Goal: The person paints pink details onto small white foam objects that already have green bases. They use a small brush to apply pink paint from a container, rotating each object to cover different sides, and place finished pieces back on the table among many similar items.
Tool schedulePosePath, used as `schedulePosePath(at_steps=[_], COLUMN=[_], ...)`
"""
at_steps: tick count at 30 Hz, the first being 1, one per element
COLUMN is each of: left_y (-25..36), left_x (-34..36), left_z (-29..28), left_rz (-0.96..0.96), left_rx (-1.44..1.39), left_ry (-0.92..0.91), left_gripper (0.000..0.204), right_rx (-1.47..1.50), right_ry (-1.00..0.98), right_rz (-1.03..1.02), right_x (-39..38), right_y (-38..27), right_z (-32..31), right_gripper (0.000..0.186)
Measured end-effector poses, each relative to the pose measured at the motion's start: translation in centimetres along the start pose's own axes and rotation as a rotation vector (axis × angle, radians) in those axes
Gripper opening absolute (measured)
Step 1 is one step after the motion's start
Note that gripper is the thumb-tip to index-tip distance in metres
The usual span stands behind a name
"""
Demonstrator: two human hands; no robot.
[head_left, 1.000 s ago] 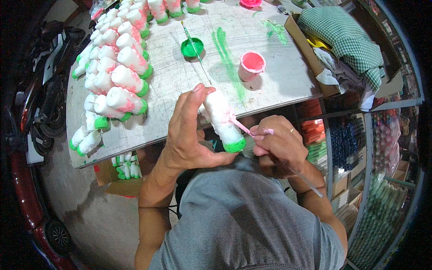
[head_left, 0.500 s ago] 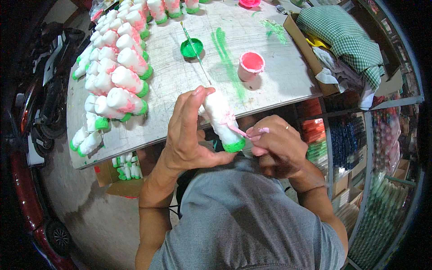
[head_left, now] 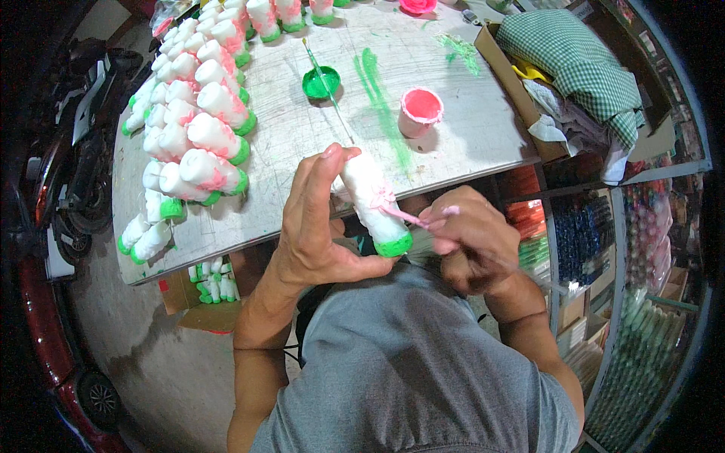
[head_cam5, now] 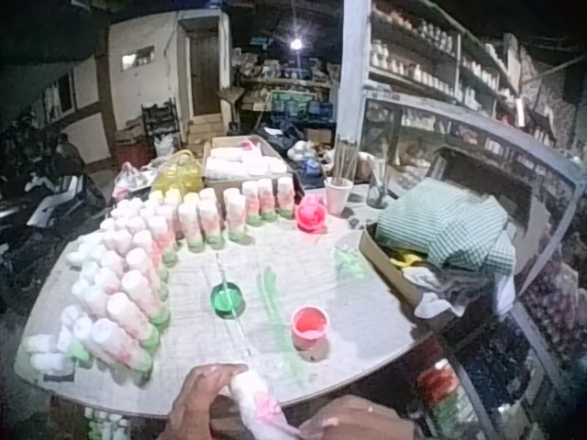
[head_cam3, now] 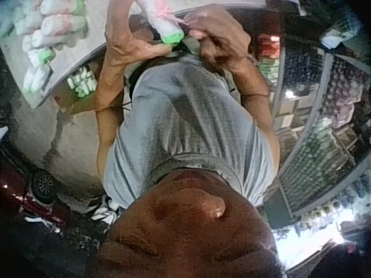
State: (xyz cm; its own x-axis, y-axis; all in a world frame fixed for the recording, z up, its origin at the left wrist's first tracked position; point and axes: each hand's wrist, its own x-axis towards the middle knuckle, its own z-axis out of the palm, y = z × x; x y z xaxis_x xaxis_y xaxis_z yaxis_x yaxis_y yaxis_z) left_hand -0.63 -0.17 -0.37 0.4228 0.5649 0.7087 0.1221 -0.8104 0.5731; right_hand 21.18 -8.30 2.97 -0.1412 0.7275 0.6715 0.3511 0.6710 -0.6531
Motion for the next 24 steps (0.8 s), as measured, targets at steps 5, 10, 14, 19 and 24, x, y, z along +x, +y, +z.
schedulePosePath(at_steps=[5, 10, 14, 19, 24], left_y=[0.2, 0.4, 0.6, -0.1, -0.3], left_x=[0.0, 0.0, -0.2, -0.4, -0.2], left_z=[-0.2, -0.3, 0.2, 0.8, 1.2], left_rz=[-0.017, -0.014, -0.044, 0.012, -0.008], left_rx=[0.003, 0.004, -0.058, -0.084, -0.133], left_ry=[-0.010, -0.038, -0.028, -0.021, 0.002], left_gripper=[0.128, 0.131, 0.131, 0.139, 0.132], right_rx=[0.027, 0.490, 0.566, 0.490, 0.628], right_ry=[0.033, 0.367, 0.419, 0.421, 0.494], right_rz=[-0.005, 0.296, 0.391, 0.422, 0.459], right_x=[0.0, -1.2, -0.7, -1.1, -0.5], right_y=[0.2, 1.3, 1.4, 2.3, 1.9], right_z=[-0.5, 0.8, 1.2, 0.8, 0.9], right_gripper=[0.004, 0.018, 0.017, 0.018, 0.016])
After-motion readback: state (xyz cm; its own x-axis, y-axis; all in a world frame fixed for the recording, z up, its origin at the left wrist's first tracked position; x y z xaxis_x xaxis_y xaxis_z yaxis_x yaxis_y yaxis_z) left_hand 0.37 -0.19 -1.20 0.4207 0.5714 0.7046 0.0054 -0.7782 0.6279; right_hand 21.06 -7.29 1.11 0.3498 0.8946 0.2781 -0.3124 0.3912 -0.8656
